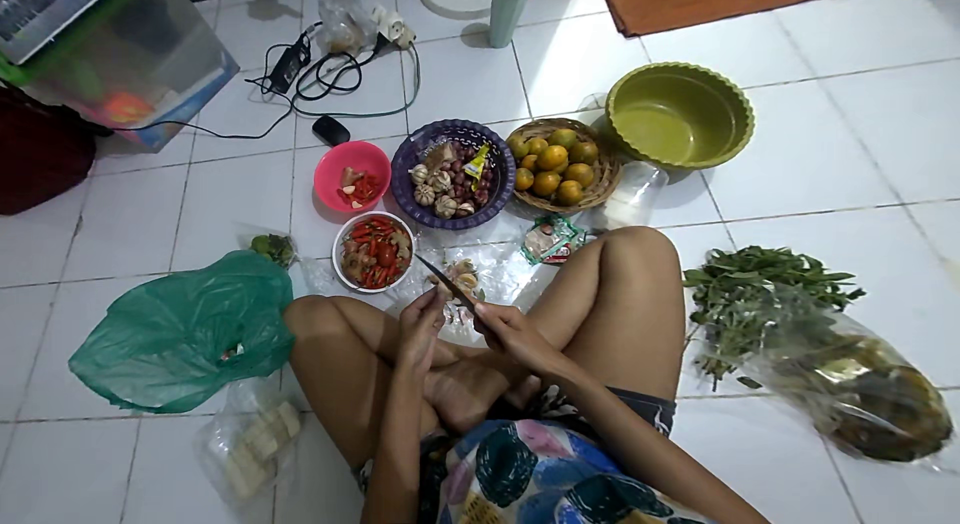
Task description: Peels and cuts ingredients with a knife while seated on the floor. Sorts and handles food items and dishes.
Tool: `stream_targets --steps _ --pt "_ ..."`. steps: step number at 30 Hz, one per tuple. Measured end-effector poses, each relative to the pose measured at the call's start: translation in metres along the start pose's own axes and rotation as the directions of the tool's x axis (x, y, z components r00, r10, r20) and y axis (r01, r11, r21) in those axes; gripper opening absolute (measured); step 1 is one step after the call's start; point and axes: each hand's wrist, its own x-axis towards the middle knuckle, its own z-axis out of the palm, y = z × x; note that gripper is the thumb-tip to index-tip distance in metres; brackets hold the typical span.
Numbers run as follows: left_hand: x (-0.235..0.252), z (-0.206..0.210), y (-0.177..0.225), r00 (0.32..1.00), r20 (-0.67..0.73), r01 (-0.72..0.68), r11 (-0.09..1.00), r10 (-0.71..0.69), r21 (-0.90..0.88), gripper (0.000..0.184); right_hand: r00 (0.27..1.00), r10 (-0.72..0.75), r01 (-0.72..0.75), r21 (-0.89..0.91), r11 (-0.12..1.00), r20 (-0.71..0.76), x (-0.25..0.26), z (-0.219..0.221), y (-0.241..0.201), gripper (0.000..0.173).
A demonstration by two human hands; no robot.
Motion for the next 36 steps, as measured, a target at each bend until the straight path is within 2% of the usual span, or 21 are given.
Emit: stream_targets --steps 3,7,12,14,17,20,22,36 --pt "0.0 0.002 0.0 1.0 0.015 -0.013 0.999 0.014 -0.047 0.018 0.993 0.11 -0.115 0.214 0.97 0.035 -0.001 0.001 -0.006 0.041" --pt "0.001 0.002 -0.002 0.999 0.042 -0.026 0.998 0.028 -0.052 0.019 0.991 0.133 -0.125 0.285 0.95 -0.011 0.001 0.0 -0.008 0.042" --pt "-0.004 -0.003 -0.001 0.994 0.087 0.07 0.994 -0.062 -0.084 0.024 0.986 0.069 -0.05 0.125 0.991 -0.152 0.008 -0.017 -0.013 0.035" --pt "-0.004 -0.008 -0.002 0.992 0.099 0.09 0.992 -0.081 -0.091 0.023 0.987 0.045 -0.039 0.039 0.998 -0.153 0.01 -0.026 -0.013 0.038" --pt "-0.004 -0.01 -0.002 0.99 0.069 0.13 0.989 -0.125 -0.071 0.016 0.998 0.033 -0.042 -0.202 0.979 -0.048 0.009 -0.033 -0.013 0.045" --pt "-0.004 -0.007 -0.001 0.989 0.073 0.132 0.989 -0.127 -0.062 0.016 0.993 0.047 0.008 -0.454 0.891 0.11 0.007 -0.03 -0.012 0.055" --pt "-0.005 -0.002 0.001 0.992 0.063 0.116 0.991 -0.111 -0.069 0.019 0.986 0.062 0.031 -0.534 0.845 0.154 0.006 -0.023 -0.016 0.059" --pt "-0.003 0.003 0.006 0.992 0.057 0.112 0.993 -0.109 -0.04 0.024 0.992 -0.041 0.088 -0.44 0.893 0.116 0.006 -0.027 -0.003 0.048"
